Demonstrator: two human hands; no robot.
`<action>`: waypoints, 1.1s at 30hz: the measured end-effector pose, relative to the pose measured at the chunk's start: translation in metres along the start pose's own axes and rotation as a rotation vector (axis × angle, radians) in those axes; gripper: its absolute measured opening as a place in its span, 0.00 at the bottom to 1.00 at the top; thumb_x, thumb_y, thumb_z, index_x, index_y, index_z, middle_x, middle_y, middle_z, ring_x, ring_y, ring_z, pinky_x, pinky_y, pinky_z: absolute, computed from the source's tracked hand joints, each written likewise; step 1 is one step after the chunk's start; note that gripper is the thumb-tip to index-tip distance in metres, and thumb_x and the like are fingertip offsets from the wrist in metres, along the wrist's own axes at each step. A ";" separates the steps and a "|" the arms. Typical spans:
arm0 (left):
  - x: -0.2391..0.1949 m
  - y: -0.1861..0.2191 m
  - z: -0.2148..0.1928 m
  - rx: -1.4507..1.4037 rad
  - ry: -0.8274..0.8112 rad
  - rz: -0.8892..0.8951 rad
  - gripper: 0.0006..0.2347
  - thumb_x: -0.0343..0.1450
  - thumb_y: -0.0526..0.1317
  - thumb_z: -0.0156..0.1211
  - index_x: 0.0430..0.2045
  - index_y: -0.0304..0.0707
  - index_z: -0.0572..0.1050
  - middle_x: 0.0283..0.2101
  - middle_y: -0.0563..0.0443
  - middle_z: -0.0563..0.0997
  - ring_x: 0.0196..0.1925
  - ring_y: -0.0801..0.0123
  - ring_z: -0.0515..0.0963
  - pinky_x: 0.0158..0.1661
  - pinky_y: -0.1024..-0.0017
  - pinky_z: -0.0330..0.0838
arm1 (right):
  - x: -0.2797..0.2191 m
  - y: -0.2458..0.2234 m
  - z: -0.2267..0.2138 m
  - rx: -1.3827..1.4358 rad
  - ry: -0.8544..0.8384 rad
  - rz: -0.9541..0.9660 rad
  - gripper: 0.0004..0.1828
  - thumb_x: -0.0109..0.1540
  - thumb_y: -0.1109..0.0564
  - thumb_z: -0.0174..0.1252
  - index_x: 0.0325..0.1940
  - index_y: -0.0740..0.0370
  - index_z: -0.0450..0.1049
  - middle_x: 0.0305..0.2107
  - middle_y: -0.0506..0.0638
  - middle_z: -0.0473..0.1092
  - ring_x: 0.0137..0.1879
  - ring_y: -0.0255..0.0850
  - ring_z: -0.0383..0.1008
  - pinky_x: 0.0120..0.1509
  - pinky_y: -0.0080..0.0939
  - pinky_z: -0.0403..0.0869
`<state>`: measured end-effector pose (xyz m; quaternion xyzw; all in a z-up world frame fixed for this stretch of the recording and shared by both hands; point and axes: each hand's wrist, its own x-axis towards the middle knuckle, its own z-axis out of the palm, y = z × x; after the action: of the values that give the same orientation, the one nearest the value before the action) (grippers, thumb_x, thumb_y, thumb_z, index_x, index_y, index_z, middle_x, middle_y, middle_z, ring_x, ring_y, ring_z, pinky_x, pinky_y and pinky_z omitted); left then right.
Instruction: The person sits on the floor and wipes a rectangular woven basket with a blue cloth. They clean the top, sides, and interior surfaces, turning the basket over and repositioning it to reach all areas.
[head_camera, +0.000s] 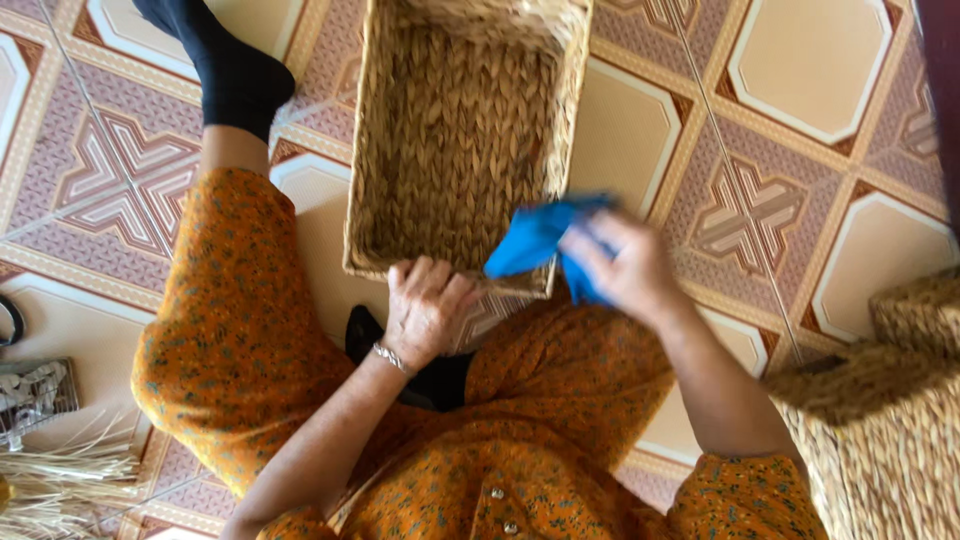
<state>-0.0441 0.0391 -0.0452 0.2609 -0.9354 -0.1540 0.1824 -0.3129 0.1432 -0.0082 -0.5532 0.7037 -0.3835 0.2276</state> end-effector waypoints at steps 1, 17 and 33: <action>0.003 -0.001 0.002 0.003 -0.011 0.002 0.09 0.68 0.47 0.68 0.30 0.46 0.75 0.31 0.54 0.72 0.39 0.61 0.73 0.47 0.58 0.61 | 0.024 0.013 -0.008 0.027 0.088 0.042 0.08 0.70 0.52 0.62 0.48 0.59 0.77 0.35 0.51 0.77 0.40 0.36 0.78 0.43 0.41 0.77; -0.003 -0.002 0.008 0.018 0.034 0.018 0.10 0.67 0.47 0.68 0.33 0.47 0.75 0.33 0.55 0.73 0.41 0.61 0.73 0.48 0.58 0.61 | 0.067 0.046 0.029 -0.466 0.177 -0.142 0.12 0.68 0.51 0.65 0.51 0.58 0.78 0.44 0.62 0.69 0.44 0.55 0.74 0.44 0.56 0.76; 0.013 -0.106 -0.038 -0.037 -0.034 -0.004 0.06 0.56 0.38 0.63 0.06 0.48 0.74 0.21 0.61 0.71 0.39 0.64 0.72 0.48 0.60 0.61 | -0.040 -0.017 0.004 0.524 -0.312 0.009 0.14 0.65 0.58 0.62 0.53 0.66 0.77 0.42 0.55 0.77 0.45 0.44 0.79 0.49 0.43 0.79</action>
<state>0.0068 -0.0617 -0.0489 0.2567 -0.9348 -0.1762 0.1710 -0.2882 0.1783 -0.0018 -0.5246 0.5397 -0.4614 0.4698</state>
